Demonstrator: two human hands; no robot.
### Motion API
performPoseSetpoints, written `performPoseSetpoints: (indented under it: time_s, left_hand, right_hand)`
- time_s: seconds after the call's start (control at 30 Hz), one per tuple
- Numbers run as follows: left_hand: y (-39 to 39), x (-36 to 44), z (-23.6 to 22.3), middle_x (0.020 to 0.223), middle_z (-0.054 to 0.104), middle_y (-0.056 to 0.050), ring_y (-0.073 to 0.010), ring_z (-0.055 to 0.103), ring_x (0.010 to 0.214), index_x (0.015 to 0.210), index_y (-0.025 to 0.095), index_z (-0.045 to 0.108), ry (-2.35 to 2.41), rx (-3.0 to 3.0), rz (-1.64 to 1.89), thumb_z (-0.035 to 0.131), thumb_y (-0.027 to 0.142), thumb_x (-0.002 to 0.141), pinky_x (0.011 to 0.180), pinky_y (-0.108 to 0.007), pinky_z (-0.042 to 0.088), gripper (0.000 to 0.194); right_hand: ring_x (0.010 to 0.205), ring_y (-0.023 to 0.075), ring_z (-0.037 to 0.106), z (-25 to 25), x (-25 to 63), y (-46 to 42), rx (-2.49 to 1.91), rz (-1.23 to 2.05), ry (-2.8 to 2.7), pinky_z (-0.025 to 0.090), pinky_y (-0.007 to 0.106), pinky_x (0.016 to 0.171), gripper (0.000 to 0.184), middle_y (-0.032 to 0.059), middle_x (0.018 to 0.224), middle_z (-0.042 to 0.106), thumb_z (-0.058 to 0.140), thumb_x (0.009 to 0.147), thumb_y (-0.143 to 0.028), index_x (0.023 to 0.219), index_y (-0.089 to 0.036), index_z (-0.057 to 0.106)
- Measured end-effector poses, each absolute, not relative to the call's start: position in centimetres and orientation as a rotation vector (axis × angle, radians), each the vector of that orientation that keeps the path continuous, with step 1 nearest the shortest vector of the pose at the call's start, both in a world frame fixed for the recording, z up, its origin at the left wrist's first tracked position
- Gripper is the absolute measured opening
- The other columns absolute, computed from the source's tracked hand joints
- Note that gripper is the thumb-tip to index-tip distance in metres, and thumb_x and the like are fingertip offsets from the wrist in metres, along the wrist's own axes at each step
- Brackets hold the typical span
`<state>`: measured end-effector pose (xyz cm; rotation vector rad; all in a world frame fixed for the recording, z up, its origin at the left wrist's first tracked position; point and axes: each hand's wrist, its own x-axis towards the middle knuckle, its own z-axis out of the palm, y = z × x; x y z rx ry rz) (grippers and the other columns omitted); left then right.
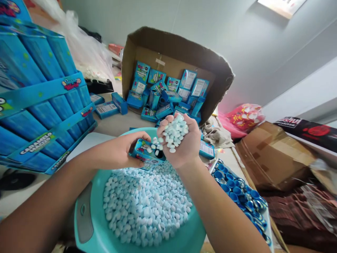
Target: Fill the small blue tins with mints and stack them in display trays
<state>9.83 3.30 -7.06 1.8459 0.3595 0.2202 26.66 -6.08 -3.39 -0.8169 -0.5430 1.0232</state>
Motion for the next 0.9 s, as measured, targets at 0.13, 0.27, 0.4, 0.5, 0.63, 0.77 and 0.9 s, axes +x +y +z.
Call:
performPoseSetpoints:
  time_s: [0.13, 0.27, 0.4, 0.5, 0.63, 0.77, 0.9]
  left_hand:
    - [3.4, 9.9, -7.2, 0.091, 0.068, 0.002, -0.0186, 0.065, 0.080, 0.114, 0.025, 0.055, 0.378, 1.874, 0.238, 0.077, 0.021, 0.068, 0.066, -0.026, 0.047, 0.051]
    - [3.5, 10.0, -7.3, 0.087, 0.067, 0.003, -0.0167, 0.063, 0.077, 0.112, 0.024, 0.055, 0.389, 1.880, 0.250, 0.077, 0.022, 0.069, 0.065, -0.025, 0.045, 0.049]
    - [3.4, 10.2, -7.3, 0.085, 0.066, 0.003, -0.0158, 0.062, 0.074, 0.110, 0.023, 0.056, 0.411, 1.893, 0.262, 0.076, 0.021, 0.070, 0.063, -0.025, 0.045, 0.045]
    - [3.4, 10.2, -7.0, 0.083, 0.066, 0.002, -0.0161, 0.063, 0.073, 0.111, 0.022, 0.056, 0.408, 1.865, 0.236, 0.076, 0.023, 0.070, 0.063, -0.025, 0.047, 0.045]
    - [3.3, 10.1, -6.8, 0.088, 0.068, 0.000, -0.0173, 0.065, 0.076, 0.115, 0.023, 0.054, 0.432, 1.858, 0.197, 0.079, 0.029, 0.071, 0.066, -0.027, 0.049, 0.052]
    - [3.3, 10.0, -7.0, 0.094, 0.068, 0.000, -0.0189, 0.066, 0.084, 0.117, 0.024, 0.054, 0.426, 1.874, 0.249, 0.079, 0.034, 0.075, 0.070, -0.028, 0.051, 0.051]
    - [3.5, 10.1, -7.1, 0.108, 0.068, -0.003, -0.0217, 0.066, 0.098, 0.124, 0.026, 0.055, 0.375, 1.883, 0.332, 0.079, 0.034, 0.077, 0.079, -0.030, 0.052, 0.054]
  right_hand:
    - [0.073, 0.0156, 0.062, -3.5, 26.6, -6.4, -0.948, 0.967, -0.566, 0.054, 0.031, 0.077, 0.021, -0.0023, 0.071, 0.061, 0.053, 0.086, -0.041, 0.071, -0.027, 0.058]
    - [0.071, 0.0147, 0.062, -3.5, 26.4, -6.2, -0.970, 0.939, -0.551, 0.054, 0.030, 0.074, 0.020, -0.0017, 0.071, 0.059, 0.054, 0.084, -0.039, 0.069, -0.026, 0.055]
    - [0.071, 0.0137, 0.062, -3.7, 26.3, -6.0, -0.975, 0.950, -0.500, 0.055, 0.028, 0.073, 0.021, -0.0013, 0.072, 0.060, 0.052, 0.086, -0.038, 0.069, -0.025, 0.054]
    - [0.070, 0.0134, 0.063, -3.8, 26.1, -5.9, -0.986, 0.962, -0.449, 0.056, 0.028, 0.071, 0.021, -0.0004, 0.074, 0.063, 0.050, 0.087, -0.036, 0.070, -0.024, 0.057]
    - [0.068, 0.0136, 0.063, -3.8, 25.8, -6.0, -1.021, 0.919, -0.559, 0.055, 0.028, 0.068, 0.022, 0.0000, 0.075, 0.065, 0.049, 0.088, -0.035, 0.075, -0.024, 0.063]
    - [0.067, 0.0139, 0.063, -4.0, 25.7, -6.1, -1.058, 0.836, -0.720, 0.055, 0.028, 0.067, 0.022, 0.0011, 0.077, 0.066, 0.053, 0.086, -0.035, 0.071, -0.022, 0.064]
    - [0.069, 0.0141, 0.064, -4.3, 25.7, -6.2, -1.030, 0.773, -0.895, 0.056, 0.031, 0.072, 0.028, 0.0009, 0.080, 0.066, 0.056, 0.088, -0.038, 0.065, -0.022, 0.060]
